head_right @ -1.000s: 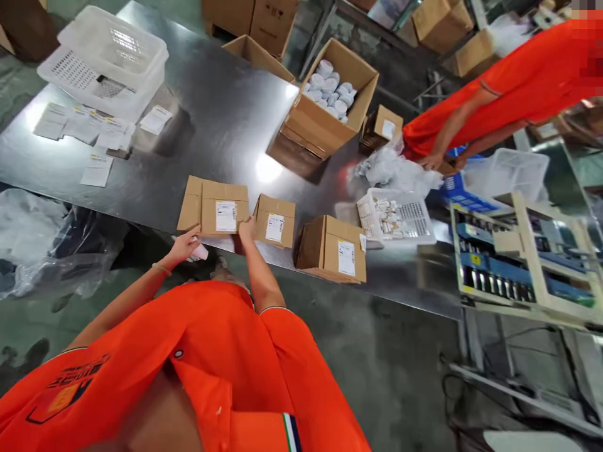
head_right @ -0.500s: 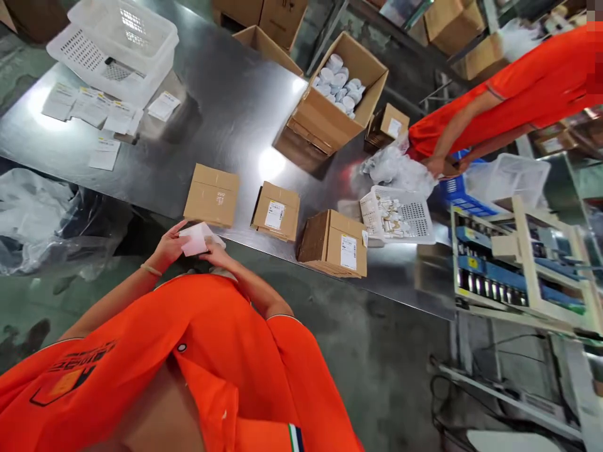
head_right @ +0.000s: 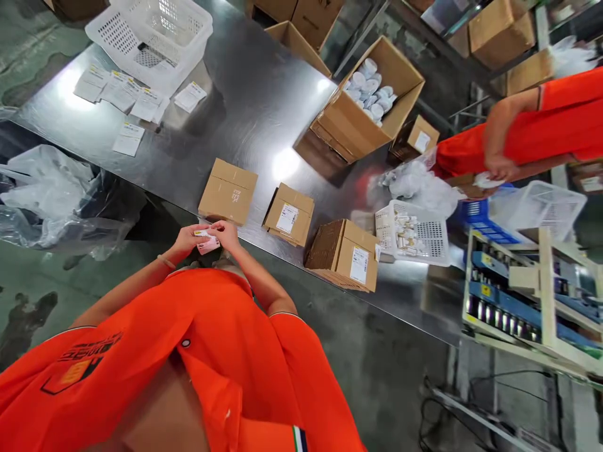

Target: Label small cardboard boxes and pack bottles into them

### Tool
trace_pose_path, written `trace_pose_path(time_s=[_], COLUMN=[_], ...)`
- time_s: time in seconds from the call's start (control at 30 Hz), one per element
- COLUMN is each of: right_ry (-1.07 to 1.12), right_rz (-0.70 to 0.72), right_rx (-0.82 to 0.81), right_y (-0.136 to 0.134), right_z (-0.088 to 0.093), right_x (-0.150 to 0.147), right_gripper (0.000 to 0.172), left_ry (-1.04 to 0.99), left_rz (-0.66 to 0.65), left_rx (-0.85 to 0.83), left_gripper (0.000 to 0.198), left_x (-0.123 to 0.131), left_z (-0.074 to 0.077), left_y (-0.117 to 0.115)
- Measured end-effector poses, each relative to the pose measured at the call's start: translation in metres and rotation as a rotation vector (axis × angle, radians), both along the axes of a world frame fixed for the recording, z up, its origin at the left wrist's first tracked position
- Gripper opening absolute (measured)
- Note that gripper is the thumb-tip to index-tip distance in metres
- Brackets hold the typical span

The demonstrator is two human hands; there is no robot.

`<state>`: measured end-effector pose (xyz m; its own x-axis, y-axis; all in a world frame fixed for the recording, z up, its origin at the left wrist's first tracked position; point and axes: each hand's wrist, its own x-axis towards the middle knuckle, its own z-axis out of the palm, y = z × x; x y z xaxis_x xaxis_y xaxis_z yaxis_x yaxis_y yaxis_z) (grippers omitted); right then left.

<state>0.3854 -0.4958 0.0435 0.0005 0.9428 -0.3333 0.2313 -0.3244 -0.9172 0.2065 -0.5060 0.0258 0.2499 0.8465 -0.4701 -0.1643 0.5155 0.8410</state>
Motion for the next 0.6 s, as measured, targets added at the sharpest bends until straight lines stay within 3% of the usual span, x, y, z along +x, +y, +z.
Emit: trace_pose_path(time_s=[0.17, 0.3, 0.43, 0.6], right_ry=[-0.139, -0.302, -0.448, -0.518], right_rz=[-0.091, -0.074, -0.15, -0.217], right_rx=[0.031, 0.181, 0.188, 0.152], right_y=[-0.006, 0.005, 0.065, 0.142], right_z=[0.002, 0.008, 0.012, -0.003], right_x=[0.011, 0.025, 0.051, 0.068], right_gripper=[0.006, 0.012, 0.006, 0.004], left_ry=[0.133, 0.13, 0.011, 0.018], left_rz=[-0.004, -0.042, -0.15, -0.097], left_rx=[0.005, -0.051, -0.224, -0.316], left_gripper=[0.064, 0.054, 0.062, 0.068], left_x=[0.019, 0.025, 0.024, 0.032], left_z=[0.001, -0.004, -0.016, -0.029], left_y=[0.033, 0.039, 0.021, 0.007])
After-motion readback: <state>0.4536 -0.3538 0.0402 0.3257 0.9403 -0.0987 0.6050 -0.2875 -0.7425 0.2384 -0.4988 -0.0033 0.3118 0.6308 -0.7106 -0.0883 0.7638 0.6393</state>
